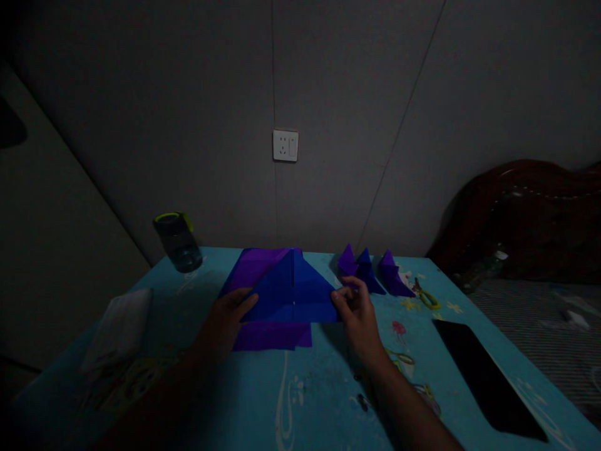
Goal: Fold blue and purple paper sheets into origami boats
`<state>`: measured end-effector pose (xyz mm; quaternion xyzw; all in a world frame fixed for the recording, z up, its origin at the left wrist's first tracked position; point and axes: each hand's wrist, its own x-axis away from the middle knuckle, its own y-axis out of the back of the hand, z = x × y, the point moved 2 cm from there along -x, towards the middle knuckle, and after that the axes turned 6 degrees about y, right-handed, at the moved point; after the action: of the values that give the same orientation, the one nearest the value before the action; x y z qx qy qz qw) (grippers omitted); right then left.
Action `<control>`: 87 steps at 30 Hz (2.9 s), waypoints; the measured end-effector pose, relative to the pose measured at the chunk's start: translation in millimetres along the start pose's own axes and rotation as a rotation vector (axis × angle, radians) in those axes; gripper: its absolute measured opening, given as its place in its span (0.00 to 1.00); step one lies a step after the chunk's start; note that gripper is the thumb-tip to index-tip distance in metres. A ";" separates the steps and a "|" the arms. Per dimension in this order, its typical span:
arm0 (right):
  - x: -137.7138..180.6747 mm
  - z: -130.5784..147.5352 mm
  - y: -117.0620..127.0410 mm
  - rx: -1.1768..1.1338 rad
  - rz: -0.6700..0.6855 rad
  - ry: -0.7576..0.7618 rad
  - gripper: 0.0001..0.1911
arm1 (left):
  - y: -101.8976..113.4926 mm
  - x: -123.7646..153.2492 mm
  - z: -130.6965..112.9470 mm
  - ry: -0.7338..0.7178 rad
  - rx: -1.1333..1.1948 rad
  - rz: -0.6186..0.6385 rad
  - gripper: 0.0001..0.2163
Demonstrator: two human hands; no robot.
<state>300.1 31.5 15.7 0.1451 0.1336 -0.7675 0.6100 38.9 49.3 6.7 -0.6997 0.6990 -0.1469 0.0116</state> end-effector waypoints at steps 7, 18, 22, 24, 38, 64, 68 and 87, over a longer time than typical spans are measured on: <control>-0.4 4.8 0.6 0.202 0.127 0.056 0.12 | -0.6 6.4 -10.6 0.025 0.049 -0.040 0.17; -2.0 20.1 1.9 0.258 0.529 0.014 0.20 | 13.0 0.2 -10.4 -0.166 -0.104 -0.201 0.12; -5.3 12.2 10.2 0.258 0.359 -0.005 0.17 | 8.7 2.3 -12.6 -0.138 -0.095 -0.134 0.16; -8.2 5.2 16.5 0.229 0.279 -0.056 0.18 | 4.6 3.5 -13.7 -0.117 -0.085 -0.045 0.20; -17.1 -1.2 22.8 -0.242 0.059 -0.229 0.25 | -0.1 7.6 -12.8 -0.190 -0.341 0.088 0.22; -14.5 2.2 18.0 0.142 0.077 0.111 0.10 | 10.8 6.9 -6.1 -0.793 -0.811 -0.159 0.12; -15.8 -0.9 18.1 0.063 0.074 0.094 0.11 | 11.5 4.6 0.1 -0.706 -0.732 -0.077 0.13; -13.1 -2.0 11.7 -0.004 0.133 -0.182 0.13 | 1.7 5.1 4.0 -1.026 -0.922 -0.282 0.10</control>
<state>314.5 41.5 18.6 0.0820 0.0691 -0.7349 0.6696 38.0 43.5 3.4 -0.6980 0.4991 0.5130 0.0228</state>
